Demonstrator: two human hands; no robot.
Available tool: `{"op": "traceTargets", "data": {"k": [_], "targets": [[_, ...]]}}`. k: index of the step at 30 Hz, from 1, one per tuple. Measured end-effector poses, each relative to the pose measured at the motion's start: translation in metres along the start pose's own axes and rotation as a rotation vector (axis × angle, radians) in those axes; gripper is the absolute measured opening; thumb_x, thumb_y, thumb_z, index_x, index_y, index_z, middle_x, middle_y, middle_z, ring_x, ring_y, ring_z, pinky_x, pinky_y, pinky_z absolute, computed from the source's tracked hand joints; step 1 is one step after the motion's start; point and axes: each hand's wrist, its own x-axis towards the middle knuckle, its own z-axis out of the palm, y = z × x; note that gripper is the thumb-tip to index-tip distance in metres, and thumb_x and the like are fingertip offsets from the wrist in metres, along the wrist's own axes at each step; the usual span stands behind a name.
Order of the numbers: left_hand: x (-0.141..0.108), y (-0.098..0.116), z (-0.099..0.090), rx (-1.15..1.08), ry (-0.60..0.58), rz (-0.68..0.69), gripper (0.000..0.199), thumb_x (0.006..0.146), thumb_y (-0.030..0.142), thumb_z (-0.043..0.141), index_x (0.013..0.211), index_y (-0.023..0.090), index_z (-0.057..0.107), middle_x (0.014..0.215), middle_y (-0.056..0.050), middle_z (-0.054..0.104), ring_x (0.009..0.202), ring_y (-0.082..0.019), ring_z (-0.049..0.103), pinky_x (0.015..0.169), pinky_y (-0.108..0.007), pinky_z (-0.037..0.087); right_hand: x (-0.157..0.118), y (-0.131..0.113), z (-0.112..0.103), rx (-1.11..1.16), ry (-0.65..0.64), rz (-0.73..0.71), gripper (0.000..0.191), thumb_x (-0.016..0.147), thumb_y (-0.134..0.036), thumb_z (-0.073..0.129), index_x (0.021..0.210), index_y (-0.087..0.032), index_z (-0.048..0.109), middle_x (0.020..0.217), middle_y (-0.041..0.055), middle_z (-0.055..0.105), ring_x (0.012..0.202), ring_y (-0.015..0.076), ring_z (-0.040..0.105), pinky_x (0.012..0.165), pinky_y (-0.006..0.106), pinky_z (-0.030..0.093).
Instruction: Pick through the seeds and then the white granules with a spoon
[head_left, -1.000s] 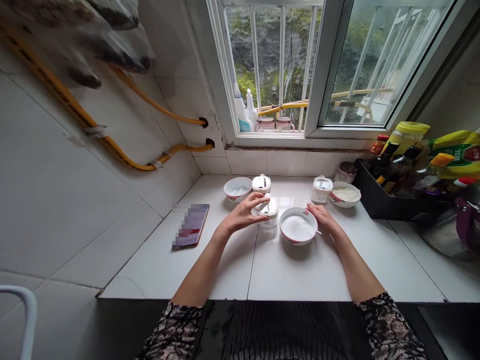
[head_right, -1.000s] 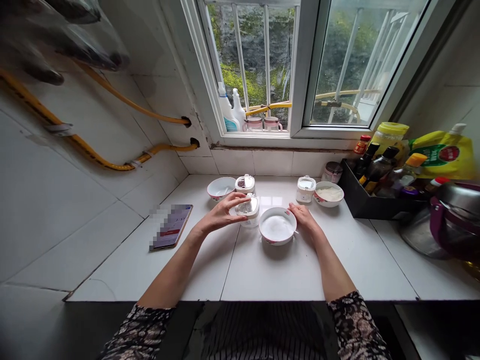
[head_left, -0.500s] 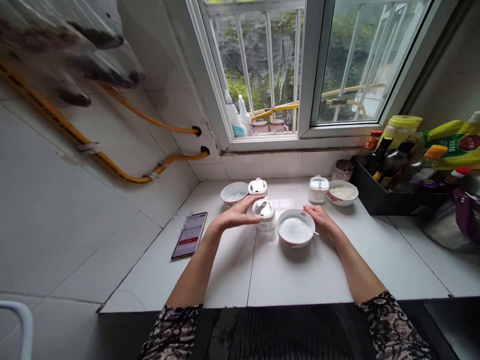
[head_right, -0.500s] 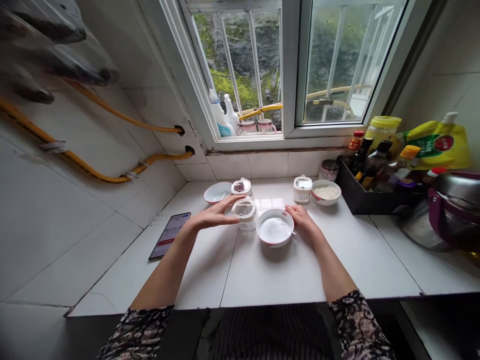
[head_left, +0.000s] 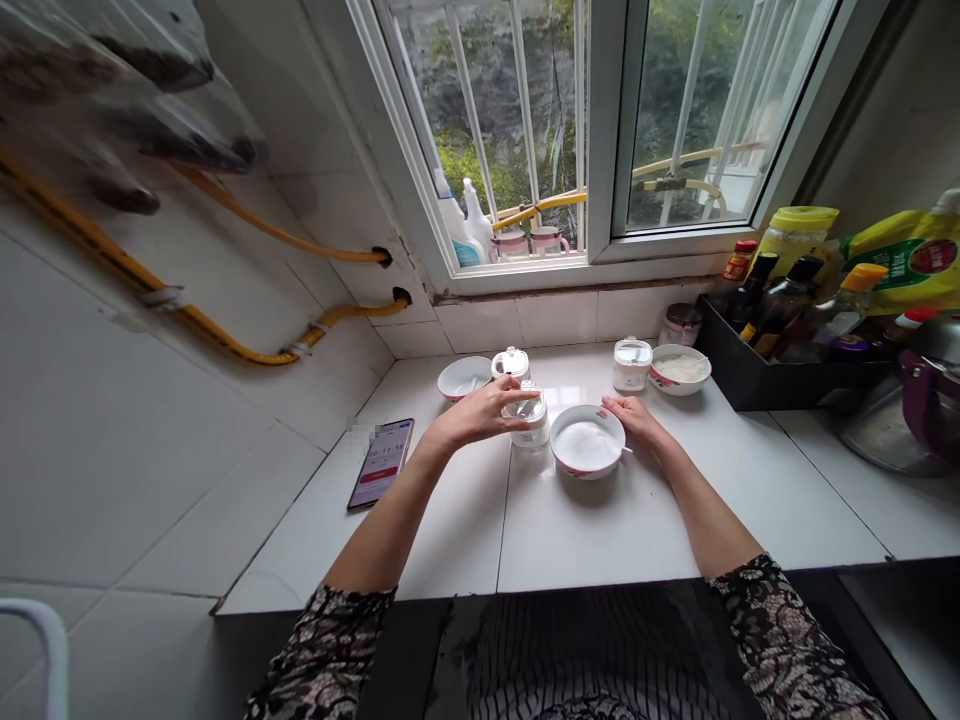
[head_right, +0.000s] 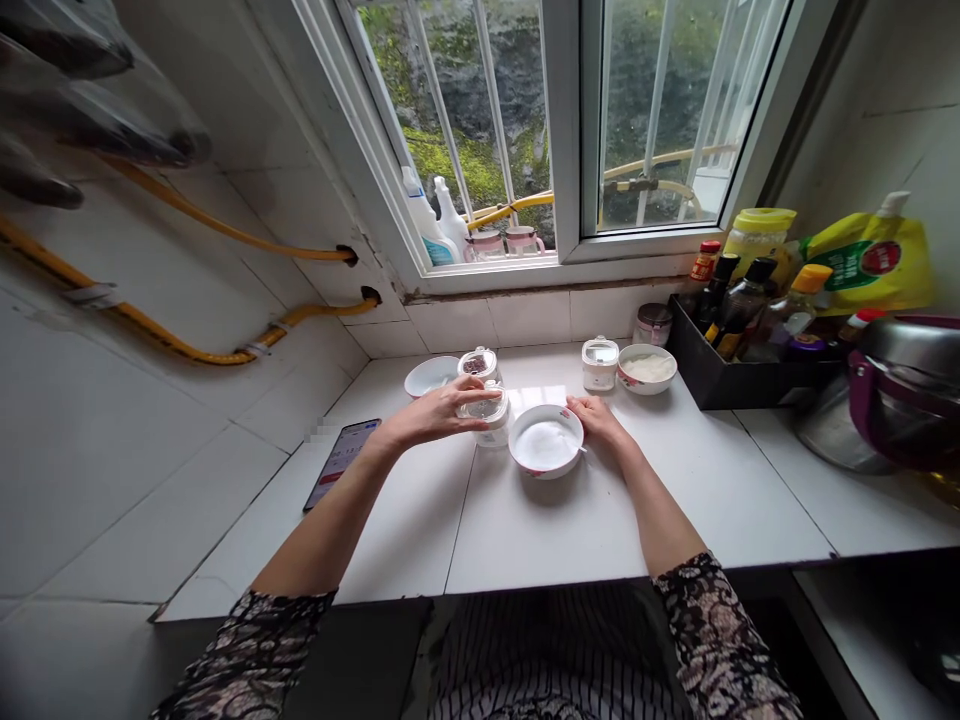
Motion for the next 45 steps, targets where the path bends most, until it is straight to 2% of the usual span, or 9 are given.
{"op": "traceTargets", "data": {"k": [8, 11, 13, 23, 28, 34, 37, 42, 45], "targets": [[0.001, -0.001, -0.005, -0.126, 0.050, -0.035, 0.042, 0.086, 0.056, 0.059, 0.120, 0.035, 0.070, 0.125, -0.002, 0.066, 0.109, -0.026, 0.061, 0.093, -0.033, 0.047, 0.000, 0.000, 0.000, -0.014, 0.002, 0.007, 0.064, 0.065, -0.081, 0.060, 0.052, -0.020, 0.048, 0.048, -0.0027, 0.044, 0.048, 0.0103, 0.037, 0.048, 0.026, 0.026], [0.008, -0.008, -0.010, -0.273, 0.110, -0.083, 0.041, 0.082, 0.060, 0.060, 0.105, 0.028, 0.074, 0.094, -0.003, 0.074, 0.089, -0.024, 0.067, 0.078, -0.029, 0.050, -0.002, -0.003, 0.000, -0.016, 0.001, 0.002, 0.063, 0.067, -0.080, 0.059, 0.053, -0.020, 0.046, 0.049, -0.0030, 0.043, 0.048, 0.0103, 0.037, 0.049, 0.026, 0.027], [0.015, -0.013, -0.013, -0.306, 0.137, -0.104, 0.041, 0.080, 0.061, 0.061, 0.093, 0.025, 0.074, 0.078, -0.002, 0.072, 0.074, -0.021, 0.066, 0.069, -0.028, 0.050, -0.004, -0.005, 0.000, -0.022, -0.007, -0.005, 0.062, 0.069, -0.079, 0.058, 0.054, -0.020, 0.046, 0.049, -0.0030, 0.043, 0.048, 0.0104, 0.037, 0.049, 0.026, 0.027], [0.035, -0.026, -0.004, -0.422, 0.307, -0.144, 0.040, 0.080, 0.062, 0.059, 0.083, 0.023, 0.067, 0.069, 0.000, 0.070, 0.057, -0.017, 0.065, 0.054, -0.024, 0.048, -0.008, -0.010, 0.000, -0.046, -0.007, -0.024, 0.062, 0.071, -0.079, 0.056, 0.053, -0.020, 0.045, 0.049, -0.0025, 0.042, 0.048, 0.0103, 0.036, 0.050, 0.028, 0.025], [0.038, -0.033, 0.003, -0.503, 0.370, -0.151, 0.050, 0.082, 0.069, 0.054, 0.088, 0.020, 0.062, 0.068, -0.003, 0.071, 0.046, -0.013, 0.057, 0.046, -0.023, 0.043, -0.007, -0.008, 0.000, -0.039, -0.001, -0.008, 0.064, 0.069, -0.081, 0.057, 0.054, -0.020, 0.046, 0.050, -0.0026, 0.043, 0.048, 0.0103, 0.036, 0.050, 0.027, 0.026], [0.031, -0.041, 0.012, -0.585, 0.408, -0.145, 0.048, 0.081, 0.065, 0.055, 0.092, 0.018, 0.055, 0.076, -0.008, 0.073, 0.050, -0.013, 0.059, 0.043, -0.022, 0.043, 0.000, -0.001, -0.001, -0.040, 0.002, -0.016, 0.066, 0.063, -0.084, 0.059, 0.052, -0.020, 0.044, 0.049, -0.0035, 0.040, 0.049, 0.0098, 0.034, 0.050, 0.027, 0.025], [0.024, -0.042, 0.017, -0.586, 0.419, -0.130, 0.043, 0.083, 0.058, 0.055, 0.096, 0.017, 0.058, 0.083, -0.008, 0.073, 0.054, -0.013, 0.061, 0.044, -0.022, 0.044, 0.002, 0.003, -0.002, -0.035, 0.005, -0.021, 0.066, 0.064, -0.083, 0.060, 0.053, -0.020, 0.047, 0.049, -0.0032, 0.042, 0.048, 0.0099, 0.034, 0.049, 0.027, 0.025], [0.015, -0.036, 0.018, -0.499, 0.530, -0.103, 0.041, 0.088, 0.034, 0.057, 0.127, 0.021, 0.057, 0.100, -0.004, 0.069, 0.071, -0.012, 0.063, 0.060, -0.022, 0.048, 0.002, 0.005, -0.003, -0.014, 0.016, -0.025, 0.064, 0.067, -0.081, 0.060, 0.055, -0.019, 0.051, 0.049, -0.0029, 0.044, 0.047, 0.0099, 0.036, 0.048, 0.026, 0.025], [0.012, -0.028, 0.014, -0.201, 0.595, -0.051, 0.044, 0.090, 0.019, 0.052, 0.133, 0.028, 0.056, 0.107, -0.002, 0.067, 0.084, -0.013, 0.061, 0.069, -0.022, 0.048, 0.002, 0.003, -0.005, -0.022, 0.020, -0.009, 0.064, 0.064, -0.080, 0.064, 0.055, -0.018, 0.054, 0.049, -0.0021, 0.046, 0.047, 0.0103, 0.038, 0.048, 0.026, 0.028]]}}
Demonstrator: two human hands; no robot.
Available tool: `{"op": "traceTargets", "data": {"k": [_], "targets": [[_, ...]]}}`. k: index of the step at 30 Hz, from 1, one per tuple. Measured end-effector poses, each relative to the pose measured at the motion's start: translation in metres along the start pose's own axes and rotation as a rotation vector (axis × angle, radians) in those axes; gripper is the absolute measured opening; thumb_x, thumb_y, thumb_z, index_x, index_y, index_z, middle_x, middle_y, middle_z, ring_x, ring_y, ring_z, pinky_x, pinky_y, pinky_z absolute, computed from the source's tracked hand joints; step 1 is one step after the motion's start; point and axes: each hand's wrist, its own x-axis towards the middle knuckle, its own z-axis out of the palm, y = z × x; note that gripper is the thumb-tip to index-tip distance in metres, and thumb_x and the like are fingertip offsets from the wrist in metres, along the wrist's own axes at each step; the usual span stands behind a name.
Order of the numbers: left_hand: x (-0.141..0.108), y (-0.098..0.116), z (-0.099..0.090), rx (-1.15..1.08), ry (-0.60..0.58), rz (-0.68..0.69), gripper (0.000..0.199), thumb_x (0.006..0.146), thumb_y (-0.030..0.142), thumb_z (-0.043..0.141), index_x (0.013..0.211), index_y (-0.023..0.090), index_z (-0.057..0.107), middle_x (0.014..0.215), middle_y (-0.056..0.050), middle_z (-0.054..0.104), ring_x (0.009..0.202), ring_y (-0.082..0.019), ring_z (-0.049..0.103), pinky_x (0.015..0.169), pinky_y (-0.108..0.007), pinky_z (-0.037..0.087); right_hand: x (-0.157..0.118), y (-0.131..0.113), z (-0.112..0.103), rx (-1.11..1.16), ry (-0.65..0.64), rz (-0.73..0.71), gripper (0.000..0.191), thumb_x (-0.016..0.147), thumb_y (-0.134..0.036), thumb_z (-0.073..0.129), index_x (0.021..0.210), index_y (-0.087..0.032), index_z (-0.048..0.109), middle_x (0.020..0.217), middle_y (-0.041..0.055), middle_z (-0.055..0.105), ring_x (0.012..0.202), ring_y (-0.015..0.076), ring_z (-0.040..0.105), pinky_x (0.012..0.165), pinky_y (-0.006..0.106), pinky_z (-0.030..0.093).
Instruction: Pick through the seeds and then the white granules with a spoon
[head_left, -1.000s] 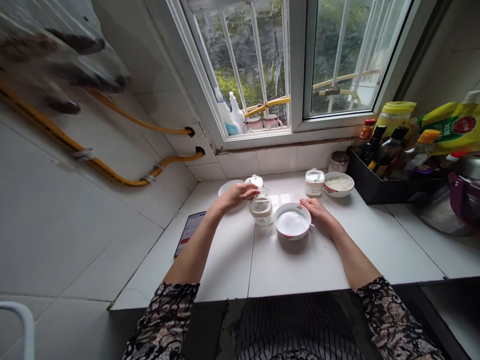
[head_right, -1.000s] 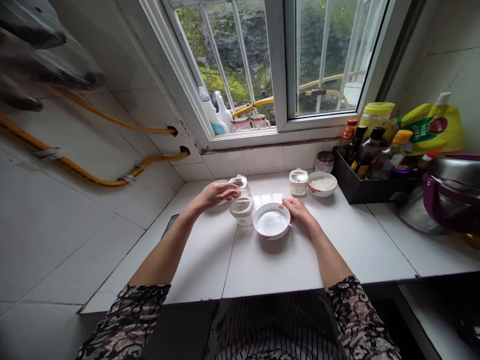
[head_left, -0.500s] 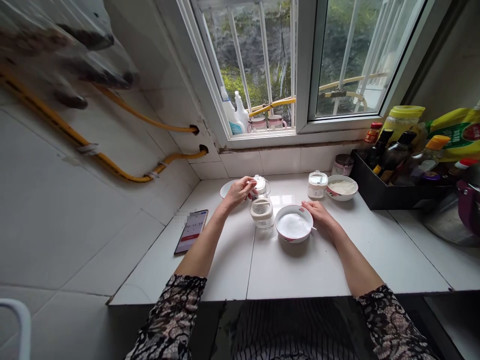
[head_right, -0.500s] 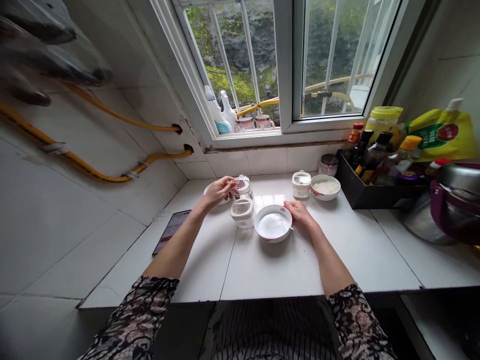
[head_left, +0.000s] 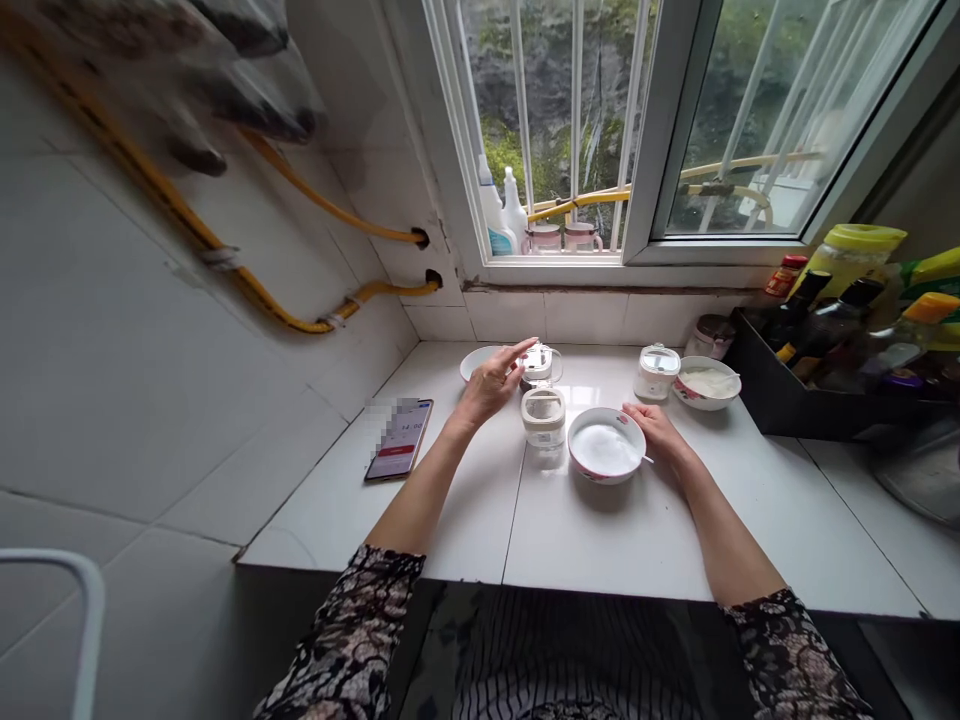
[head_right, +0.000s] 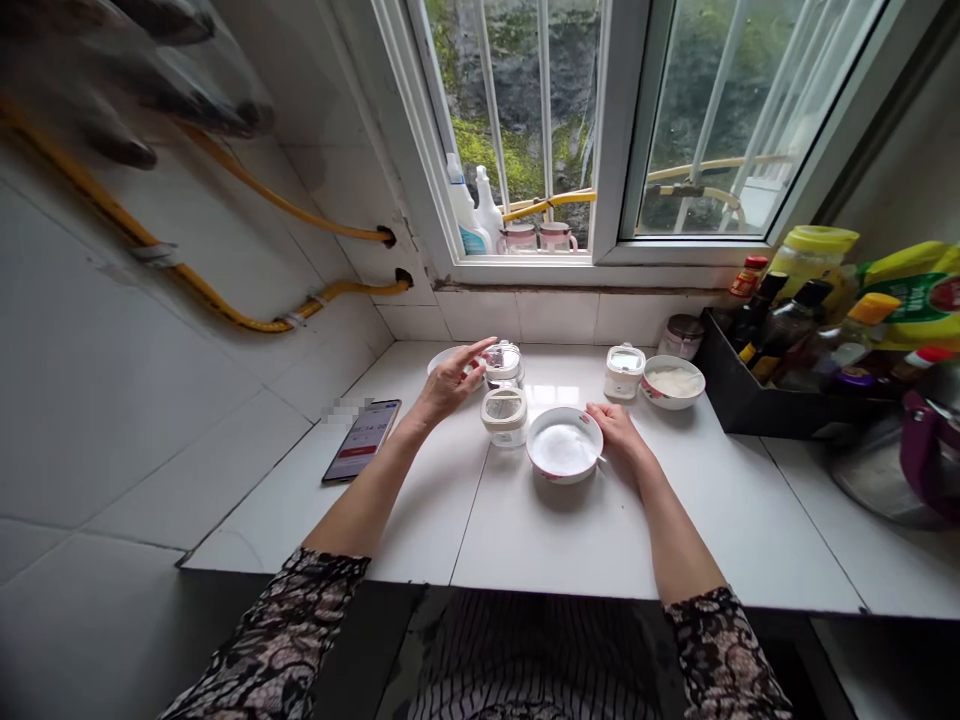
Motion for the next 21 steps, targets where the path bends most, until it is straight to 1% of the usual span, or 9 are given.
{"op": "traceTargets", "data": {"k": [1, 3, 5, 8, 11, 16, 18, 21], "targets": [[0.000, 0.003, -0.001, 0.090, -0.007, 0.038, 0.045, 0.091, 0.016, 0.051, 0.134, 0.029, 0.056, 0.108, -0.002, 0.066, 0.085, -0.013, 0.062, 0.070, -0.022, 0.047, 0.000, -0.001, -0.001, -0.003, 0.002, 0.003, 0.064, 0.063, -0.080, 0.065, 0.055, -0.018, 0.055, 0.049, -0.0018, 0.047, 0.048, 0.0105, 0.038, 0.048, 0.026, 0.028], [0.002, 0.007, -0.002, 0.217, -0.027, 0.065, 0.042, 0.093, 0.014, 0.049, 0.131, 0.031, 0.059, 0.111, -0.001, 0.065, 0.085, -0.013, 0.062, 0.069, -0.022, 0.046, 0.000, -0.002, -0.001, -0.004, 0.005, 0.007, 0.063, 0.063, -0.080, 0.065, 0.055, -0.018, 0.057, 0.050, -0.0013, 0.049, 0.048, 0.0109, 0.040, 0.048, 0.026, 0.029], [0.004, 0.011, -0.003, 0.270, -0.047, 0.061, 0.041, 0.093, 0.013, 0.050, 0.129, 0.031, 0.060, 0.112, -0.001, 0.065, 0.083, -0.013, 0.062, 0.068, -0.022, 0.046, -0.001, -0.004, -0.002, -0.003, 0.006, 0.016, 0.064, 0.062, -0.081, 0.065, 0.056, -0.017, 0.058, 0.050, -0.0010, 0.050, 0.049, 0.0112, 0.040, 0.048, 0.027, 0.030], [0.005, 0.013, -0.003, 0.286, -0.061, 0.041, 0.043, 0.092, 0.013, 0.052, 0.131, 0.030, 0.058, 0.113, -0.002, 0.064, 0.078, -0.012, 0.062, 0.067, -0.022, 0.046, -0.002, -0.005, -0.001, 0.004, 0.010, 0.026, 0.066, 0.061, -0.082, 0.065, 0.058, -0.017, 0.059, 0.051, -0.0008, 0.051, 0.050, 0.0113, 0.041, 0.049, 0.026, 0.031], [0.002, 0.011, -0.003, 0.237, -0.062, 0.035, 0.045, 0.092, 0.016, 0.053, 0.135, 0.031, 0.055, 0.114, -0.002, 0.064, 0.076, -0.011, 0.061, 0.069, -0.023, 0.047, -0.003, -0.006, 0.000, 0.015, 0.013, 0.023, 0.065, 0.061, -0.082, 0.066, 0.058, -0.017, 0.059, 0.052, -0.0009, 0.052, 0.050, 0.0111, 0.041, 0.050, 0.026, 0.031], [-0.005, 0.002, -0.002, 0.047, -0.021, 0.027, 0.048, 0.091, 0.020, 0.053, 0.139, 0.028, 0.052, 0.114, -0.004, 0.064, 0.090, -0.015, 0.062, 0.073, -0.025, 0.051, -0.002, -0.007, -0.001, 0.013, -0.006, 0.016, 0.064, 0.062, -0.080, 0.066, 0.058, -0.017, 0.059, 0.051, -0.0012, 0.051, 0.049, 0.0110, 0.041, 0.050, 0.026, 0.031], [-0.007, -0.002, -0.001, -0.047, -0.003, -0.005, 0.047, 0.090, 0.022, 0.054, 0.136, 0.027, 0.054, 0.114, -0.005, 0.064, 0.091, -0.016, 0.062, 0.071, -0.025, 0.051, -0.001, -0.006, -0.001, 0.009, -0.006, 0.017, 0.064, 0.062, -0.080, 0.066, 0.058, -0.017, 0.059, 0.051, -0.0014, 0.051, 0.049, 0.0108, 0.040, 0.050, 0.026, 0.031], [-0.011, -0.005, 0.000, -0.180, 0.026, -0.093, 0.043, 0.087, 0.026, 0.057, 0.130, 0.023, 0.058, 0.110, -0.007, 0.065, 0.091, -0.017, 0.063, 0.067, -0.026, 0.051, 0.000, -0.004, -0.002, 0.001, 0.002, 0.019, 0.064, 0.062, -0.081, 0.065, 0.057, -0.017, 0.058, 0.050, -0.0014, 0.051, 0.049, 0.0108, 0.040, 0.049, 0.026, 0.030]]}}
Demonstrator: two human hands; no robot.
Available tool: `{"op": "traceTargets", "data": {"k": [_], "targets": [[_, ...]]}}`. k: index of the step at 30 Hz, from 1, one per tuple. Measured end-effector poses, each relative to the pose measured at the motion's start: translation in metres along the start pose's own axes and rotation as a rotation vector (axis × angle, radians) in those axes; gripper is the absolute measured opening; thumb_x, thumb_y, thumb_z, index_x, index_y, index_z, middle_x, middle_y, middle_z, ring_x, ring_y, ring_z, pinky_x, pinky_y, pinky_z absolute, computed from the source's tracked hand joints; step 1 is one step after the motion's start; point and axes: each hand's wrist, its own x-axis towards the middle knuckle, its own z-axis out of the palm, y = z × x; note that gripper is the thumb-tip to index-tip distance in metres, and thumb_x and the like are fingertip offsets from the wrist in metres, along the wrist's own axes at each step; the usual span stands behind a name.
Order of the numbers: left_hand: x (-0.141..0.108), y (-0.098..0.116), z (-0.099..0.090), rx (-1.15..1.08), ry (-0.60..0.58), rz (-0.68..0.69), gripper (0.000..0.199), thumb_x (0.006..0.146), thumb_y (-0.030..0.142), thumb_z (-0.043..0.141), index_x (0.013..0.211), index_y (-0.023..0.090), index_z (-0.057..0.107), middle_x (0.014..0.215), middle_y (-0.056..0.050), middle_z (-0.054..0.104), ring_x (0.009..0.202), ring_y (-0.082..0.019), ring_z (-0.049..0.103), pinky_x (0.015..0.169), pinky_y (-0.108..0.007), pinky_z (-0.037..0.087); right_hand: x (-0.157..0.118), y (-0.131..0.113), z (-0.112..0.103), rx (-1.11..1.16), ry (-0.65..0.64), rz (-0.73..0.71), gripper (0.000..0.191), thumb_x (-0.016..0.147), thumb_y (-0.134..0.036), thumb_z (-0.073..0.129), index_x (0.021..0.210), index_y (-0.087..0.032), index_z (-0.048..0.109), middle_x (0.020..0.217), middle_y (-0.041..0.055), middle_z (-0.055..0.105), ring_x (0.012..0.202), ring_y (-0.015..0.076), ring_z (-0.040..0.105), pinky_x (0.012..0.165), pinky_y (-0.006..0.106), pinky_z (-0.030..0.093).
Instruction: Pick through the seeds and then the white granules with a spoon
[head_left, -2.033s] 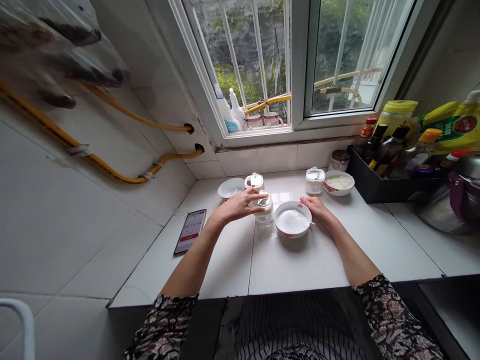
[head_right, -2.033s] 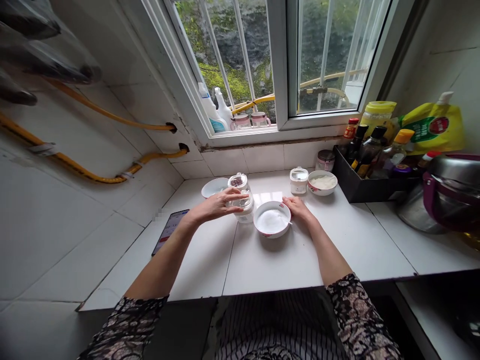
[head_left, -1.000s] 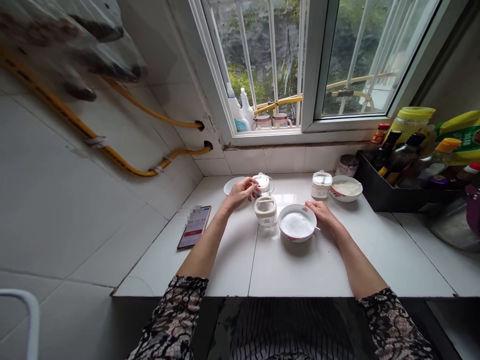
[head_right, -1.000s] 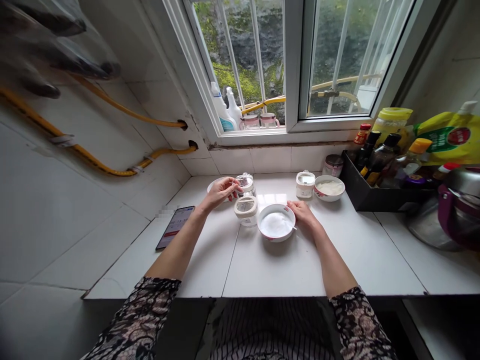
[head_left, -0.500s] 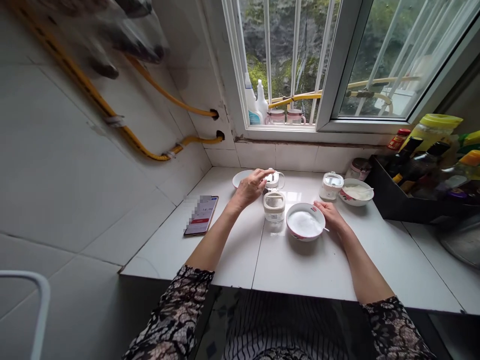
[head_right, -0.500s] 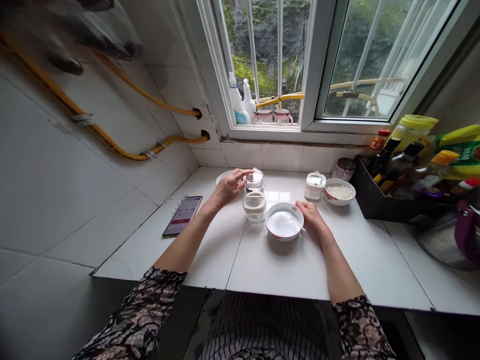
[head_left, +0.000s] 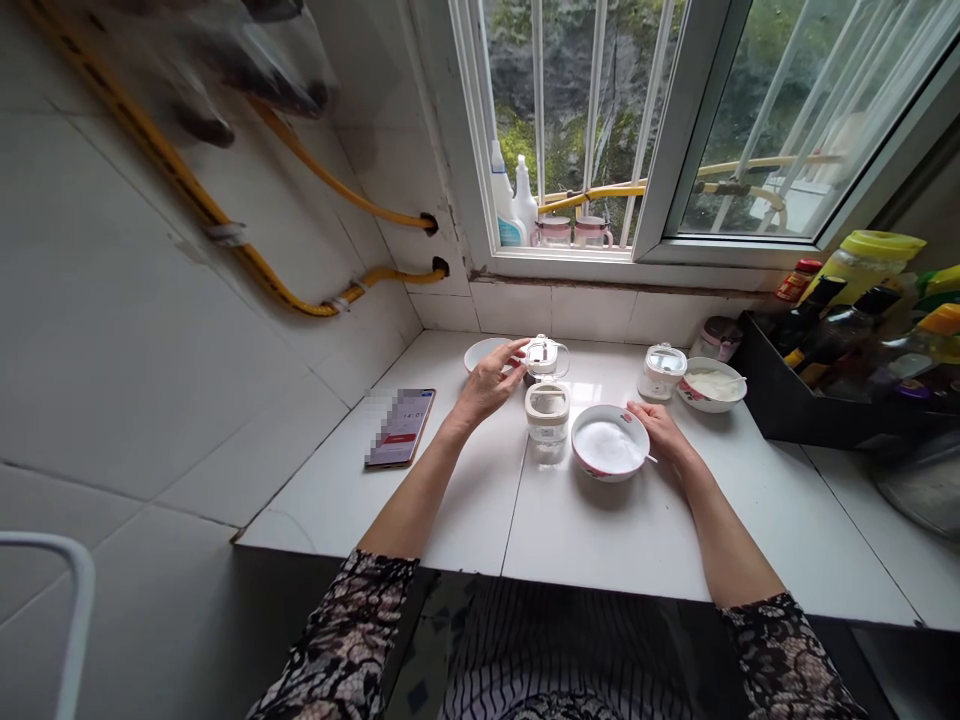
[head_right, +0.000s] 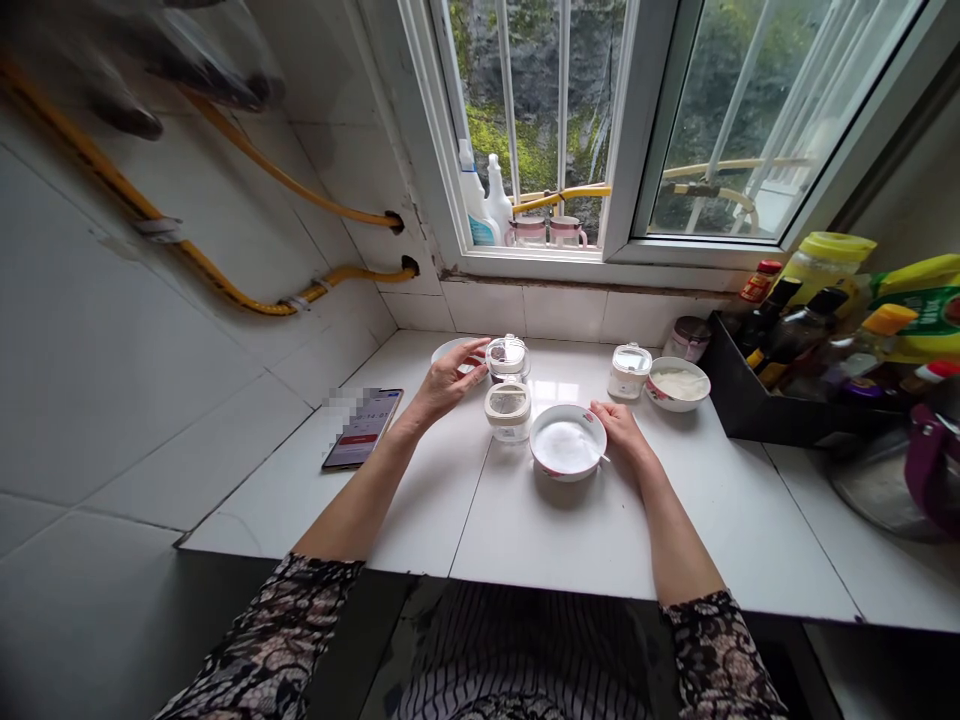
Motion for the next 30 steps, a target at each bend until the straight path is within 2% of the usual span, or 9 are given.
{"op": "traceTargets", "data": {"k": [3, 6, 8, 10, 13, 20, 30], "targets": [[-0.012, -0.002, -0.002, -0.040, 0.002, -0.051, 0.039, 0.086, 0.030, 0.058, 0.124, 0.021, 0.059, 0.108, -0.007, 0.065, 0.090, -0.018, 0.064, 0.065, -0.026, 0.052, 0.001, 0.002, 0.000, -0.001, 0.013, 0.005, 0.065, 0.060, -0.082, 0.065, 0.057, -0.017, 0.058, 0.051, -0.0011, 0.051, 0.049, 0.0111, 0.040, 0.048, 0.026, 0.030], [-0.031, -0.004, -0.006, -0.061, -0.017, -0.095, 0.038, 0.085, 0.034, 0.061, 0.121, 0.021, 0.059, 0.108, -0.008, 0.065, 0.095, -0.019, 0.064, 0.070, -0.028, 0.054, 0.001, 0.004, 0.000, 0.012, 0.016, 0.011, 0.065, 0.059, -0.082, 0.065, 0.058, -0.017, 0.059, 0.052, -0.0005, 0.053, 0.050, 0.0115, 0.041, 0.049, 0.026, 0.031], [-0.044, -0.005, -0.006, -0.082, -0.085, -0.129, 0.055, 0.077, 0.037, 0.071, 0.127, 0.022, 0.056, 0.111, -0.008, 0.065, 0.093, -0.020, 0.065, 0.071, -0.030, 0.056, 0.002, 0.005, -0.001, 0.014, 0.014, 0.010, 0.064, 0.061, -0.081, 0.066, 0.059, -0.017, 0.060, 0.053, -0.0004, 0.054, 0.050, 0.0116, 0.042, 0.049, 0.026, 0.032], [-0.054, -0.007, -0.004, -0.151, -0.255, -0.201, 0.080, 0.071, 0.038, 0.078, 0.142, 0.026, 0.044, 0.124, -0.010, 0.061, 0.103, -0.022, 0.063, 0.082, -0.035, 0.056, 0.002, 0.005, -0.002, 0.007, 0.014, 0.008, 0.063, 0.063, -0.079, 0.066, 0.059, -0.017, 0.061, 0.052, -0.0004, 0.054, 0.049, 0.0117, 0.042, 0.050, 0.027, 0.032], [-0.061, -0.008, 0.004, -0.178, -0.348, -0.255, 0.092, 0.070, 0.036, 0.078, 0.150, 0.026, 0.033, 0.133, -0.011, 0.055, 0.110, -0.025, 0.058, 0.090, -0.040, 0.052, 0.001, 0.004, -0.002, 0.003, 0.012, 0.002, 0.063, 0.063, -0.079, 0.067, 0.061, -0.017, 0.063, 0.052, -0.0001, 0.055, 0.050, 0.0124, 0.044, 0.050, 0.027, 0.033], [-0.057, -0.008, 0.022, -0.210, -0.342, -0.203, 0.075, 0.072, 0.029, 0.070, 0.142, 0.025, 0.044, 0.134, -0.009, 0.057, 0.113, -0.027, 0.055, 0.085, -0.035, 0.051, -0.003, -0.003, 0.001, 0.025, 0.031, -0.002, 0.065, 0.059, -0.081, 0.068, 0.061, -0.016, 0.062, 0.052, -0.0006, 0.055, 0.049, 0.0113, 0.043, 0.050, 0.026, 0.033], [-0.059, -0.008, 0.025, -0.171, -0.317, -0.219, 0.063, 0.072, 0.024, 0.069, 0.133, 0.024, 0.053, 0.123, -0.008, 0.063, 0.102, -0.025, 0.058, 0.083, -0.036, 0.051, -0.005, -0.007, 0.003, 0.034, 0.034, 0.001, 0.065, 0.057, -0.081, 0.068, 0.061, -0.017, 0.062, 0.052, -0.0004, 0.055, 0.050, 0.0121, 0.044, 0.050, 0.027, 0.033]]}}
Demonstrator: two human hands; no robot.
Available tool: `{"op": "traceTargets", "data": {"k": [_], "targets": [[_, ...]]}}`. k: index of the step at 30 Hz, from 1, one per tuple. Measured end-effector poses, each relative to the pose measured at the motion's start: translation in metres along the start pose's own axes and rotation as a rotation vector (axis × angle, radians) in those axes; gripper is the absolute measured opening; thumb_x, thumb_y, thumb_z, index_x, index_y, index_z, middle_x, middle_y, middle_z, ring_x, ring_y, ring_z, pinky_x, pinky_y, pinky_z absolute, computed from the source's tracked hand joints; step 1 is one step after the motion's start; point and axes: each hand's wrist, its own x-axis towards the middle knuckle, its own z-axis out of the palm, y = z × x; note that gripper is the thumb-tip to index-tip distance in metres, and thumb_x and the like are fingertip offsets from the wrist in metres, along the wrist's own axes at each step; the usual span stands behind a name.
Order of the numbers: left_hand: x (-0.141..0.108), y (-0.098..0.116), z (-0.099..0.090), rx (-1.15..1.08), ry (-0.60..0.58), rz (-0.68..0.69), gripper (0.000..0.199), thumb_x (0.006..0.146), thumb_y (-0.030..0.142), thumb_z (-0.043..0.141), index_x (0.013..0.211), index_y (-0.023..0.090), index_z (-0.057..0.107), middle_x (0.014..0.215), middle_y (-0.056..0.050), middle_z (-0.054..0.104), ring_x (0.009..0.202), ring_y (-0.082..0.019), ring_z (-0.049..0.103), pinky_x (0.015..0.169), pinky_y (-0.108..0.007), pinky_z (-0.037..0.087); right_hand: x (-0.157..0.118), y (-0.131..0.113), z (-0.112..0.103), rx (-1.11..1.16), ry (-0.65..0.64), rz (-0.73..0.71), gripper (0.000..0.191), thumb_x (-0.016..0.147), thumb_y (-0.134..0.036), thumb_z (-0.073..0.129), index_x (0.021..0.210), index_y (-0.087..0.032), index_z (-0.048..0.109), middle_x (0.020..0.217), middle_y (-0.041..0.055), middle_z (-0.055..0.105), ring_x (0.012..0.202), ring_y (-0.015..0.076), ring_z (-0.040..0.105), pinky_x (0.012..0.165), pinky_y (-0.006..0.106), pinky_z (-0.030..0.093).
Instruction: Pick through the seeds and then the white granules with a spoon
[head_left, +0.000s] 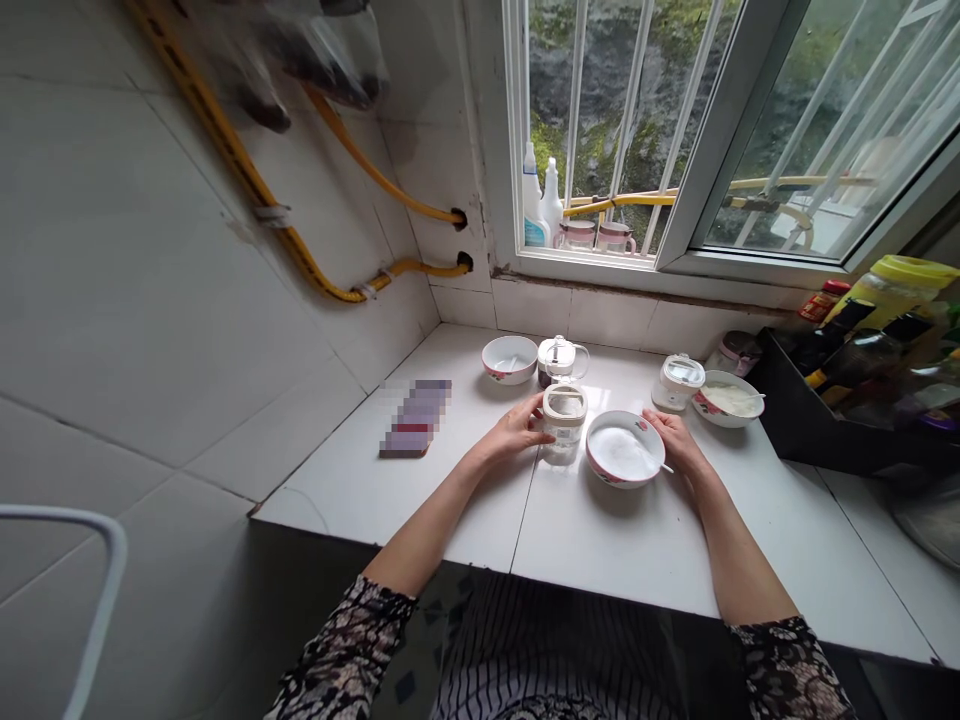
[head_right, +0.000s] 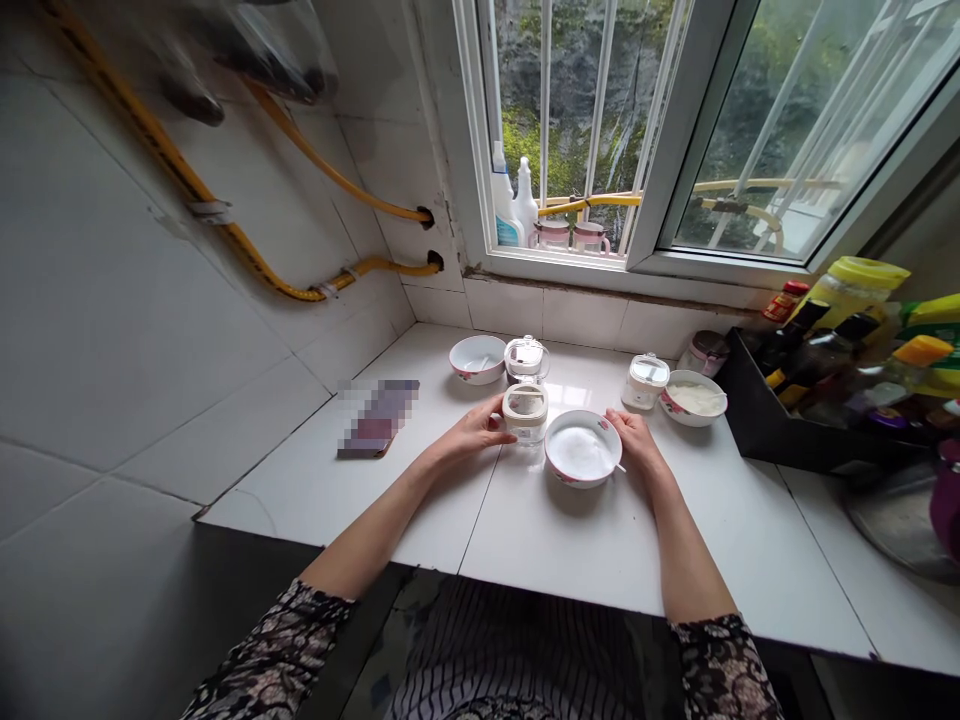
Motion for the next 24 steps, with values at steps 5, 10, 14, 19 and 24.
{"op": "traceTargets", "data": {"k": [5, 10, 14, 19, 24], "targets": [[0.001, -0.001, 0.000, -0.001, -0.004, -0.004, 0.062, 0.071, 0.023, 0.069, 0.132, 0.023, 0.054, 0.118, -0.008, 0.064, 0.099, -0.024, 0.059, 0.082, -0.036, 0.052, 0.000, 0.000, -0.001, -0.010, -0.002, 0.002, 0.065, 0.058, -0.081, 0.068, 0.061, -0.017, 0.061, 0.051, -0.0008, 0.054, 0.049, 0.0120, 0.042, 0.050, 0.027, 0.033], [0.000, -0.002, -0.001, -0.007, -0.020, 0.009, 0.066, 0.073, 0.025, 0.068, 0.136, 0.025, 0.051, 0.121, -0.008, 0.063, 0.100, -0.024, 0.059, 0.085, -0.036, 0.051, 0.002, 0.000, -0.001, -0.005, 0.003, 0.014, 0.067, 0.054, -0.083, 0.069, 0.059, -0.017, 0.060, 0.051, -0.0014, 0.053, 0.049, 0.0113, 0.042, 0.050, 0.027, 0.032], [-0.001, -0.004, -0.001, 0.000, -0.026, 0.008, 0.065, 0.074, 0.025, 0.068, 0.137, 0.024, 0.050, 0.119, -0.009, 0.063, 0.098, -0.023, 0.059, 0.086, -0.037, 0.051, 0.002, -0.001, 0.000, -0.027, 0.007, 0.005, 0.067, 0.054, -0.084, 0.068, 0.058, -0.017, 0.059, 0.050, -0.0010, 0.053, 0.048, 0.0119, 0.043, 0.050, 0.027, 0.033], [-0.001, -0.008, 0.002, 0.016, -0.014, 0.018, 0.069, 0.074, 0.027, 0.070, 0.139, 0.023, 0.048, 0.124, -0.010, 0.061, 0.103, -0.024, 0.059, 0.089, -0.038, 0.051, 0.001, -0.002, 0.000, -0.040, 0.004, -0.003, 0.066, 0.056, -0.083, 0.067, 0.056, -0.018, 0.056, 0.050, -0.0013, 0.051, 0.048, 0.0114, 0.041, 0.048, 0.027, 0.031], [-0.010, -0.007, 0.000, 0.059, 0.054, 0.033, 0.069, 0.075, 0.024, 0.065, 0.141, 0.022, 0.045, 0.119, -0.009, 0.064, 0.101, -0.021, 0.061, 0.087, -0.035, 0.052, 0.000, -0.003, 0.000, -0.039, 0.011, -0.020, 0.065, 0.058, -0.082, 0.067, 0.058, -0.018, 0.058, 0.051, -0.0004, 0.054, 0.049, 0.0123, 0.043, 0.048, 0.027, 0.033]]}}
